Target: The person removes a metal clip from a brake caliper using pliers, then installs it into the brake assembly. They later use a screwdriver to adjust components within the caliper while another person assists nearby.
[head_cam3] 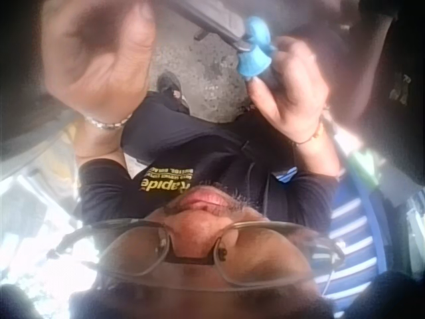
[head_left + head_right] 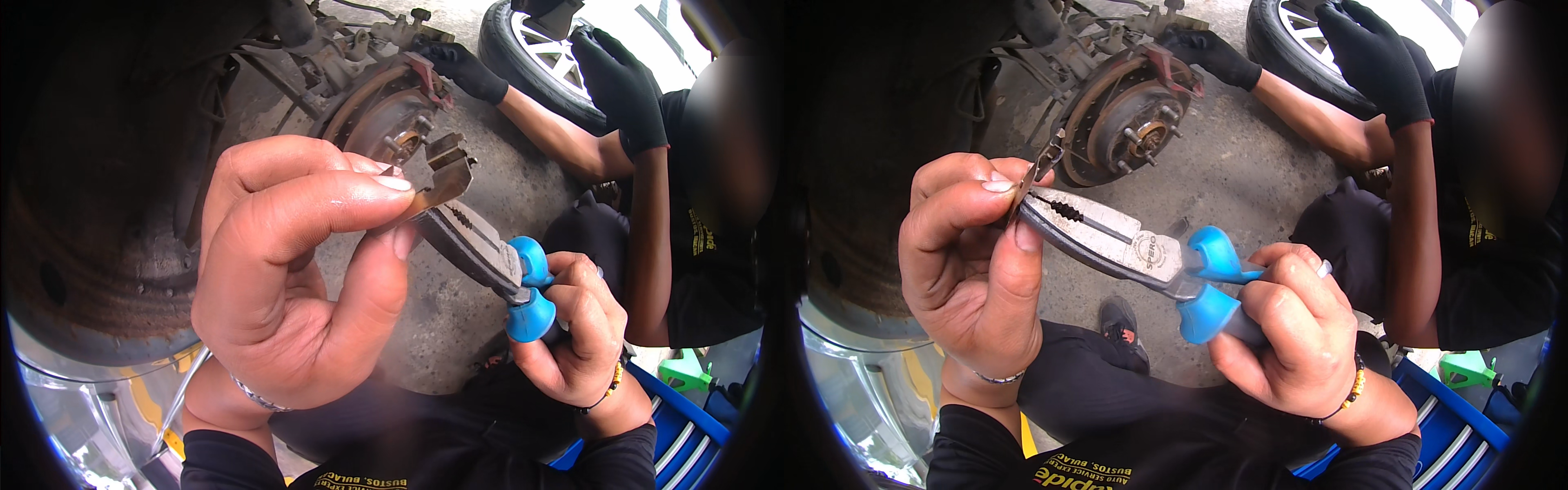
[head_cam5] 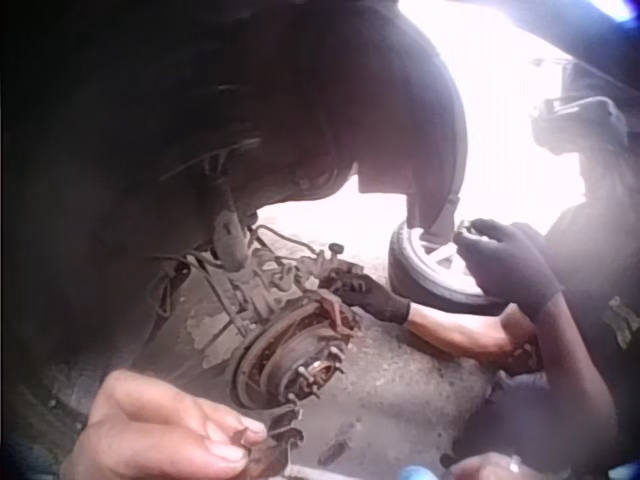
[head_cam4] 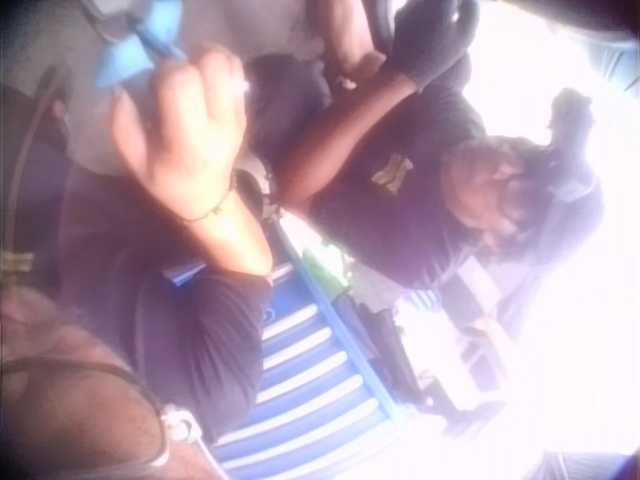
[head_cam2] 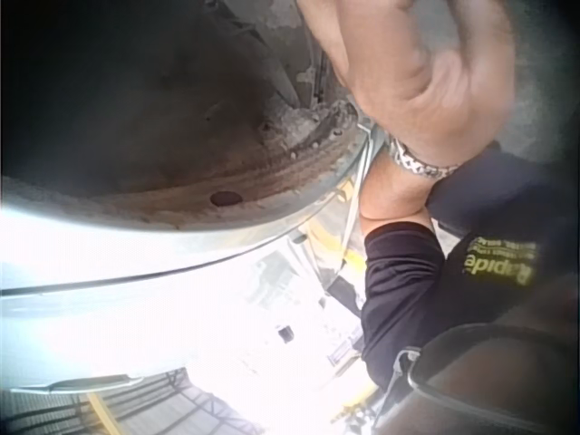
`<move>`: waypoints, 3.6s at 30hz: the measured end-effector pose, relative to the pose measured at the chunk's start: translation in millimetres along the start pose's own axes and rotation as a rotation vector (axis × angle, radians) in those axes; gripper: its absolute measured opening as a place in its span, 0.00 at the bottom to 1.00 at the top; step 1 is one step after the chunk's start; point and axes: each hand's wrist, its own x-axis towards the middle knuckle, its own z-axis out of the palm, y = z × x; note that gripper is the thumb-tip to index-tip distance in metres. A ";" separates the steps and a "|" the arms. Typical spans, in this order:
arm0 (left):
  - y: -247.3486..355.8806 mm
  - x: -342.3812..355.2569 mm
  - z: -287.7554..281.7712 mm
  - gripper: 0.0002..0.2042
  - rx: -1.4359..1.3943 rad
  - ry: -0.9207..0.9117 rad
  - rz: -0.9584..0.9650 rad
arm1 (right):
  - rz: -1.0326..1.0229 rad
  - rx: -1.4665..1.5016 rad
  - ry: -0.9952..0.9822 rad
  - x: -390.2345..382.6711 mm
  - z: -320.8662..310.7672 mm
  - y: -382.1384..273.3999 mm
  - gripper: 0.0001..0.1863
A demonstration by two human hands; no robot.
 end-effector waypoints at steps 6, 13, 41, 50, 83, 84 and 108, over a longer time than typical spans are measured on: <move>-2.0 -0.1 2.1 0.15 -0.074 0.004 -0.014 | 0.000 -0.018 0.054 -0.4 3.7 -0.7 0.16; -20.6 3.0 5.8 0.16 -0.459 -0.055 -0.098 | -0.033 -0.209 0.068 4.3 -10.6 -2.3 0.17; -29.0 -1.0 9.8 0.19 -0.720 -0.010 -0.166 | -0.056 -0.340 0.083 13.1 -16.7 -5.1 0.20; -28.9 -2.1 1.8 0.19 -0.651 -0.044 -0.143 | 0.053 -0.325 0.170 3.6 -8.6 0.8 0.27; 4.4 6.1 3.4 0.14 -0.563 0.164 -0.634 | 0.685 1.146 -0.373 -7.1 -5.9 2.2 0.13; 4.6 5.1 2.7 0.14 -0.561 0.156 -0.613 | 0.665 1.099 -0.382 -7.2 -6.1 3.2 0.13; -19.5 0.8 7.4 0.13 -0.498 0.092 -0.461 | 0.805 1.269 -0.374 -3.3 -11.5 -15.9 0.17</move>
